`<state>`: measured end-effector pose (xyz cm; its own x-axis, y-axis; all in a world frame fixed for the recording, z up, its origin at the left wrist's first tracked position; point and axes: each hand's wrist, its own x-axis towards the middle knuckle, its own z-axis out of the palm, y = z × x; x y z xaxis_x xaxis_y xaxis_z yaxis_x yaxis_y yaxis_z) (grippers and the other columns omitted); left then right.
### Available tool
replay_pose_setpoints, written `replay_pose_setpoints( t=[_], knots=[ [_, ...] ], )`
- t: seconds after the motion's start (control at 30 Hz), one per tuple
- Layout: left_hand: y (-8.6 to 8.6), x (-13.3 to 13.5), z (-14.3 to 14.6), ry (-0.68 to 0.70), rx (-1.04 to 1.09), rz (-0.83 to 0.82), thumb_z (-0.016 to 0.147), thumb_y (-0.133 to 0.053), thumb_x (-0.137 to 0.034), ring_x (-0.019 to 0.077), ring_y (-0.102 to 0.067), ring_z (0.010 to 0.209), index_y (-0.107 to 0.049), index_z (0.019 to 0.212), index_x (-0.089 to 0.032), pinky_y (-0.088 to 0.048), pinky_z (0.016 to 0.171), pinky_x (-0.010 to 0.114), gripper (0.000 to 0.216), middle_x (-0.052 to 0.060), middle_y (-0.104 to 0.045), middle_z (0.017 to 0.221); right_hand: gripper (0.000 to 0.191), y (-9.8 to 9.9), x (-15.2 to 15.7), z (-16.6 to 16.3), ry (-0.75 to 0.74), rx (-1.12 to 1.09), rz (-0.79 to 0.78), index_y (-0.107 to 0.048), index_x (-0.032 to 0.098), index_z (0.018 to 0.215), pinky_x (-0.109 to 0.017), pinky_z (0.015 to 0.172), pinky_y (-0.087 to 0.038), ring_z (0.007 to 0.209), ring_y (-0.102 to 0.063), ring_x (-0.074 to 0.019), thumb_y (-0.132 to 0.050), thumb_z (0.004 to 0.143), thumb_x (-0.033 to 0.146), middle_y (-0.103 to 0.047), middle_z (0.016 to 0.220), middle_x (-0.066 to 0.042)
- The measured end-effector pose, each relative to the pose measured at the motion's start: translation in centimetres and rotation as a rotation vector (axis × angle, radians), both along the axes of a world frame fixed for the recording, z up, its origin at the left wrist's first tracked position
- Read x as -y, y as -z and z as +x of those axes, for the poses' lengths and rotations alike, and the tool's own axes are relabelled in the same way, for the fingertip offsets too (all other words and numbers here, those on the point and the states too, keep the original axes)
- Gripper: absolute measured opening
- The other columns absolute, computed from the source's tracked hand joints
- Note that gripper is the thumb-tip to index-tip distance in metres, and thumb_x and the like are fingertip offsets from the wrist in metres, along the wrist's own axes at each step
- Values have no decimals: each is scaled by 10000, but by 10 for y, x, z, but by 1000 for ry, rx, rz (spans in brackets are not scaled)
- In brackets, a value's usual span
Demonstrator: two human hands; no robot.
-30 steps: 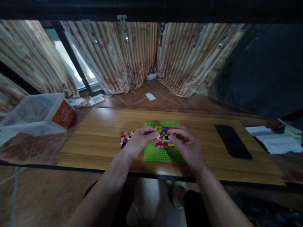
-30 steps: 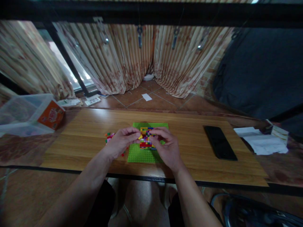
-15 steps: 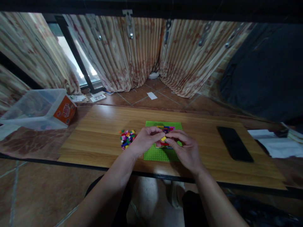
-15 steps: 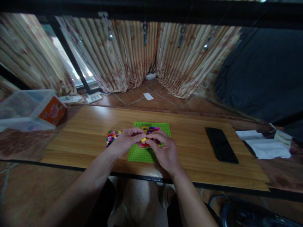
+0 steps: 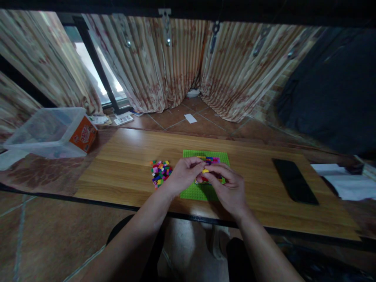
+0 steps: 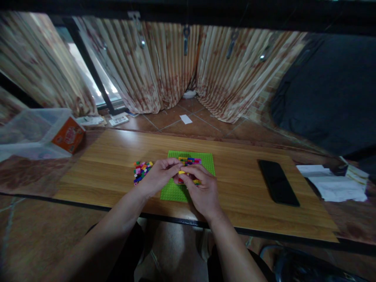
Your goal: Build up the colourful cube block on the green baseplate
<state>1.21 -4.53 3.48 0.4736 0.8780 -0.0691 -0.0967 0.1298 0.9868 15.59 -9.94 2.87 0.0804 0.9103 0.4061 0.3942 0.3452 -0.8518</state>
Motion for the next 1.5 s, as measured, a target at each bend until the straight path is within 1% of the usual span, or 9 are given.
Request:
replay_pose_setpoints(
  t=[0.17, 0.37, 0.5, 0.63, 0.8, 1.0, 1.07, 1.23, 1.5],
  knots=[
    [1, 0, 0, 7, -6, 28, 802, -633, -430, 74, -512, 511, -603, 718, -139, -414, 533, 213, 305, -14, -585, 606, 80, -2, -1, 10, 5, -16, -8, -741, 298, 869, -315, 742, -507, 819, -644, -176, -671, 830, 304, -704, 885, -6],
    [8, -6, -6, -122, -197, 147, 826, -575, -323, 82, -481, 493, -581, 661, -158, -372, 514, 217, 234, -35, -539, 551, 96, -1, -5, 52, 192, -67, -68, -752, 269, 826, -335, 734, -505, 801, -645, -192, -707, 784, 343, -717, 851, -18],
    [11, -8, -9, -144, -252, 163, 813, -563, -273, 89, -489, 504, -586, 670, -160, -369, 516, 218, 184, -36, -543, 561, 133, 6, -2, 65, 144, -60, -179, -760, 261, 814, -332, 716, -494, 783, -639, -190, -730, 751, 373, -723, 858, -22],
    [14, -8, -9, -138, -268, 180, 811, -562, -280, 94, -506, 515, -596, 686, -163, -385, 531, 221, 174, -35, -555, 573, 137, 13, -3, 61, 99, -38, -242, -763, 253, 796, -331, 708, -492, 762, -642, -191, -739, 733, 372, -730, 832, -23],
    [19, -10, -8, -121, -282, 214, 795, -552, -248, 99, -523, 555, -614, 715, -162, -404, 546, 218, 133, -25, -585, 621, 112, 18, -10, 53, 117, -83, -276, -760, 244, 748, -329, 714, -500, 734, -654, -184, -759, 690, 340, -737, 792, -18],
    [17, -9, -8, -104, -301, 224, 794, -539, -231, 104, -535, 580, -627, 732, -155, -420, 560, 212, 132, -17, -590, 632, 160, 17, -15, 47, 183, -280, -366, -755, 234, 677, -330, 701, -502, 681, -635, -174, -812, 560, 327, -733, 719, -16],
    [15, -8, -8, -105, -296, 224, 791, -536, -219, 102, -529, 577, -628, 730, -152, -421, 561, 210, 129, -17, -587, 631, 177, 16, -15, 46, 186, -366, -399, -750, 233, 649, -306, 653, -486, 634, -606, -155, -829, 513, 315, -721, 686, -7],
    [13, -7, -8, -116, -301, 234, 790, -535, -205, 104, -532, 593, -635, 727, -148, -427, 571, 210, 132, -11, -589, 641, 176, 17, -15, 44, 179, -518, -465, -746, 231, 634, -240, 520, -389, 541, -513, -103, -840, 495, 287, -676, 619, 12],
    [11, -6, -10, -118, -325, 235, 794, -544, -232, 104, -520, 575, -638, 736, -143, -411, 553, 217, 142, -11, -582, 636, 184, 20, -17, 38, 199, -639, -478, -729, 212, 604, -249, 549, -399, 558, -516, -105, -833, 458, 258, -653, 597, 14]
  ],
)
